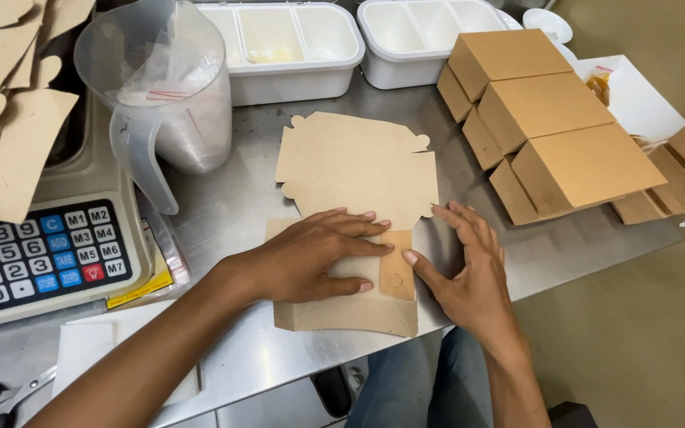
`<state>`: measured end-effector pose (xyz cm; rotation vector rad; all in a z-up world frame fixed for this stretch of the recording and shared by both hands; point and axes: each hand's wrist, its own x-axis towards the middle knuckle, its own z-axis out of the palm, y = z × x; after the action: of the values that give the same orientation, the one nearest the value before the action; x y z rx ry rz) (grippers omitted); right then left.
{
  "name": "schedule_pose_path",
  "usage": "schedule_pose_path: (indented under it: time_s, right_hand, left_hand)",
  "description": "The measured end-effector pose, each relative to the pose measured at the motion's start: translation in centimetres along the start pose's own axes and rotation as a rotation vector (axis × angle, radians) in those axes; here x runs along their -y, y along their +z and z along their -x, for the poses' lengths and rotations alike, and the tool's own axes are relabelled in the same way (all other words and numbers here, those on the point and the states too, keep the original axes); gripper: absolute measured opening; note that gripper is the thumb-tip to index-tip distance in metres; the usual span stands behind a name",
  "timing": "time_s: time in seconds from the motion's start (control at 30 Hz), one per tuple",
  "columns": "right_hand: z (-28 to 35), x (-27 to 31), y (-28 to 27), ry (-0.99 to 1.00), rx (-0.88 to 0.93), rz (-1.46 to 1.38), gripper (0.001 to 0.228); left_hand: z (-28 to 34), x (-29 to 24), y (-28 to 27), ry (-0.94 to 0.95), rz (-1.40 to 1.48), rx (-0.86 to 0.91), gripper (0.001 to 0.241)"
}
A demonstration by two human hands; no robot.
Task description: The person assembles flat cardboard box blanks on a stainless steel countertop. They fold the side flaps and tuck the tabs into slots to form the box shape, repeating the process for multiple units.
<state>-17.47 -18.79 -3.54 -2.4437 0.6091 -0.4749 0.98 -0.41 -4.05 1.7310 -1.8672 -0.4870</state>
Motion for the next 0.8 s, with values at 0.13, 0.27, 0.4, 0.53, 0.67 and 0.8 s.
schedule_pose_path:
  time_s: [0.13,0.27,0.4,0.53,0.67,0.8]
  right_hand:
    - [-0.3,0.1,0.0,-0.005,-0.010,-0.008,0.066]
    - [-0.9,0.3,0.0,-0.002,-0.013,-0.007,0.064]
    - [-1.6,0.1,0.0,-0.012,-0.015,0.012,0.063]
    - [-2.2,-0.1,0.1,-0.033,-0.015,0.018,0.064]
    - [-2.5,-0.3,0.2,-0.040,-0.019,0.024,0.061]
    - [-2.8,-0.4,0.2,-0.037,-0.010,0.036,0.061]
  left_hand:
    - [0.1,0.1,0.0,0.036,0.006,-0.029,0.054]
    - [0.0,0.1,0.0,0.022,0.005,-0.029,0.053]
    - [0.0,0.0,0.1,0.022,0.007,-0.027,0.054]
    - [0.1,0.0,0.0,0.007,0.009,-0.012,0.054]
    - [0.0,-0.1,0.0,0.019,0.009,-0.029,0.053]
    - [0.0,-0.4,-0.4,0.016,0.015,-0.020,0.053]
